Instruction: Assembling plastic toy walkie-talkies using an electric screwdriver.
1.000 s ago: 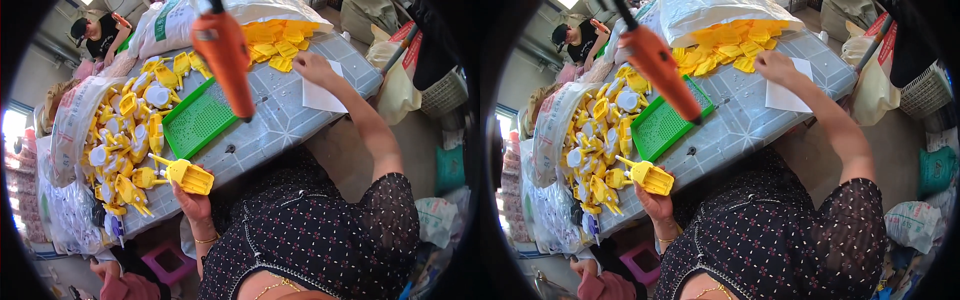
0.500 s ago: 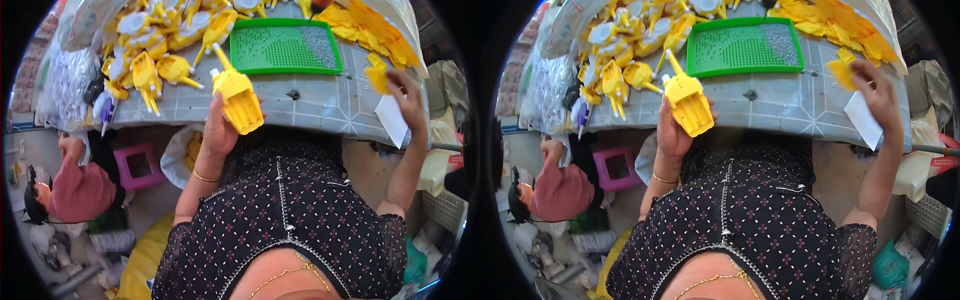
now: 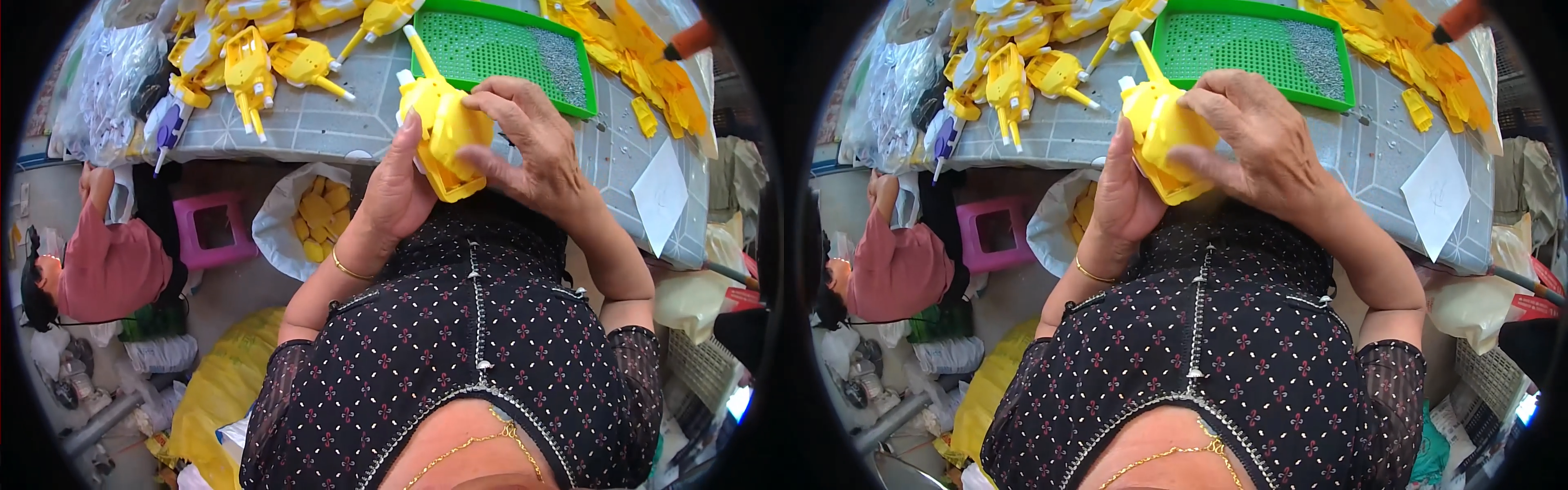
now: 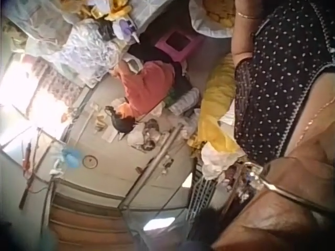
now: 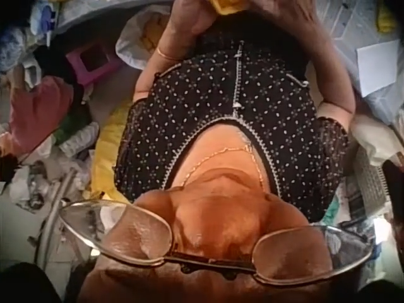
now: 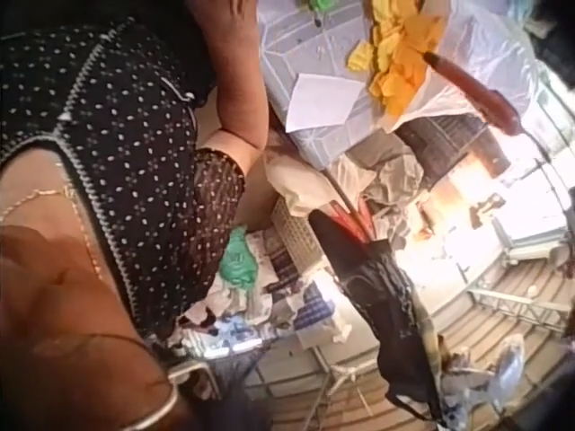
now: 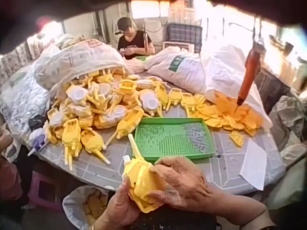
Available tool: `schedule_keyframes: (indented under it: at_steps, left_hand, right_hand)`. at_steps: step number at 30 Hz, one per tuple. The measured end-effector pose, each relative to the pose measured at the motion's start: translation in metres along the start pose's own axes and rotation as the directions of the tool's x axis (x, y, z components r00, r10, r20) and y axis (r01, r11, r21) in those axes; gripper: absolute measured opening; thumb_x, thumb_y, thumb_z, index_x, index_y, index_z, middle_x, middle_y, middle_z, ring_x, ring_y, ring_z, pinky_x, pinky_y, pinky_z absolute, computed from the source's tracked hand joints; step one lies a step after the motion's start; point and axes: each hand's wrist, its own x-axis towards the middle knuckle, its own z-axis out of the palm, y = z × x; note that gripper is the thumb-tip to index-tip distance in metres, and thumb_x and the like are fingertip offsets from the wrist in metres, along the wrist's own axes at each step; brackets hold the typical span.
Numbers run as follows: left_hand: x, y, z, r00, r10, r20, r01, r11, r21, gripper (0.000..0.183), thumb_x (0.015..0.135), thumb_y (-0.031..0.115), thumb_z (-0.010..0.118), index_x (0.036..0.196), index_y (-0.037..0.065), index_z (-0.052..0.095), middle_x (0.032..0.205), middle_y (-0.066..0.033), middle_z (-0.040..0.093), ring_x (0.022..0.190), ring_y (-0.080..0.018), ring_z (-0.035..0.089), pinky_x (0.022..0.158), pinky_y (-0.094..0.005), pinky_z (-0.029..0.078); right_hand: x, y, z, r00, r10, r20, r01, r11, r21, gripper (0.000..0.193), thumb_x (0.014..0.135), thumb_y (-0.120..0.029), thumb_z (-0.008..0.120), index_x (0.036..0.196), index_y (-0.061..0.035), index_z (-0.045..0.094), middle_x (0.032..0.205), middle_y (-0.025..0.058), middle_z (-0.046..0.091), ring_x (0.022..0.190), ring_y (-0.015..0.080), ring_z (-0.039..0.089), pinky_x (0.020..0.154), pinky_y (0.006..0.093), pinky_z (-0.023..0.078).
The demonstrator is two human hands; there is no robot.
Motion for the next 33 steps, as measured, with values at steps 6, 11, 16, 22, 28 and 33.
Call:
schedule_keyframes:
  at_steps: [6, 11, 16, 22, 28, 33]
  left_hand:
    - [-0.002, 0.009, 0.0, 0.998, -0.021, 0.061, -0.011, 0.878, 0.478, 0.064, 0.108, 0.054, 0.045, 0.15, 0.006, 0.039, 0.131, -0.0161, 0.062, 0.115, -0.0327, 0.066, 0.1, -0.0468, 0.054]
    - [-0.003, 0.01, 0.004, 0.997, -0.017, 0.072, -0.018, 0.892, 0.451, 0.064, 0.108, 0.053, 0.046, 0.15, 0.005, 0.04, 0.135, -0.0144, 0.059, 0.119, -0.0307, 0.064, 0.102, -0.0469, 0.053]
    - [-0.005, 0.01, 0.009, 0.999, 0.034, 0.026, -0.042, 0.908, 0.417, 0.062, 0.109, 0.05, 0.046, 0.15, 0.005, 0.04, 0.141, -0.0112, 0.056, 0.127, -0.0248, 0.059, 0.109, -0.0443, 0.049]
    - [-0.001, 0.01, -0.001, 0.999, -0.015, 0.042, -0.001, 0.935, 0.356, 0.06, 0.11, 0.049, 0.045, 0.151, 0.005, 0.04, 0.141, -0.0099, 0.056, 0.128, -0.0219, 0.058, 0.112, -0.0423, 0.046]
    - [-0.007, 0.007, 0.004, 0.999, -0.018, 0.047, -0.005, 0.893, 0.451, 0.058, 0.105, 0.042, 0.058, 0.146, 0.003, 0.043, 0.135, -0.014, 0.058, 0.122, -0.0257, 0.062, 0.105, -0.0434, 0.053]
    - [-0.007, 0.017, 0.01, 0.991, -0.069, 0.111, 0.019, 0.916, 0.401, 0.055, 0.098, 0.035, 0.066, 0.137, 0.001, 0.046, 0.122, -0.0175, 0.064, 0.104, -0.0323, 0.071, 0.089, -0.0466, 0.061]
  right_hand:
    - [-0.007, 0.001, 0.008, 0.997, 0.064, 0.051, -0.068, 0.995, 0.079, 0.067, 0.08, -0.03, 0.085, 0.135, -0.0022, 0.058, 0.128, 0.0201, 0.064, 0.113, 0.0381, 0.066, 0.096, 0.0434, 0.054]
    - [-0.015, -0.002, 0.002, 0.994, -0.09, 0.06, 0.087, 0.995, 0.056, 0.073, 0.073, -0.017, 0.088, 0.139, -0.0076, 0.057, 0.145, 0.0186, 0.059, 0.123, 0.0364, 0.064, 0.103, 0.0436, 0.054]
    - [-0.016, -0.003, 0.003, 0.983, -0.131, 0.127, 0.128, 0.991, 0.031, 0.077, 0.075, -0.021, 0.088, 0.144, -0.0103, 0.055, 0.149, 0.0182, 0.055, 0.132, 0.0371, 0.057, 0.11, 0.0463, 0.048]
    - [-0.02, -0.001, 0.003, 0.983, -0.152, 0.105, 0.137, 0.981, 0.138, 0.071, 0.08, -0.023, 0.084, 0.144, -0.0128, 0.056, 0.149, 0.0146, 0.055, 0.132, 0.0384, 0.054, 0.109, 0.048, 0.047]
    - [-0.018, 0.0, -0.012, 0.974, -0.151, 0.171, 0.14, 0.987, 0.078, 0.064, 0.08, -0.023, 0.084, 0.139, -0.0144, 0.062, 0.148, 0.016, 0.055, 0.131, 0.0392, 0.054, 0.107, 0.0459, 0.048]
    - [-0.079, 0.018, -0.152, 0.666, 0.029, -0.746, 0.204, 0.954, 0.22, 0.059, 0.105, -0.046, 0.035, 0.112, 0.0027, 0.067, 0.12, 0.0257, 0.067, 0.103, 0.0345, 0.067, 0.091, 0.0478, 0.055]
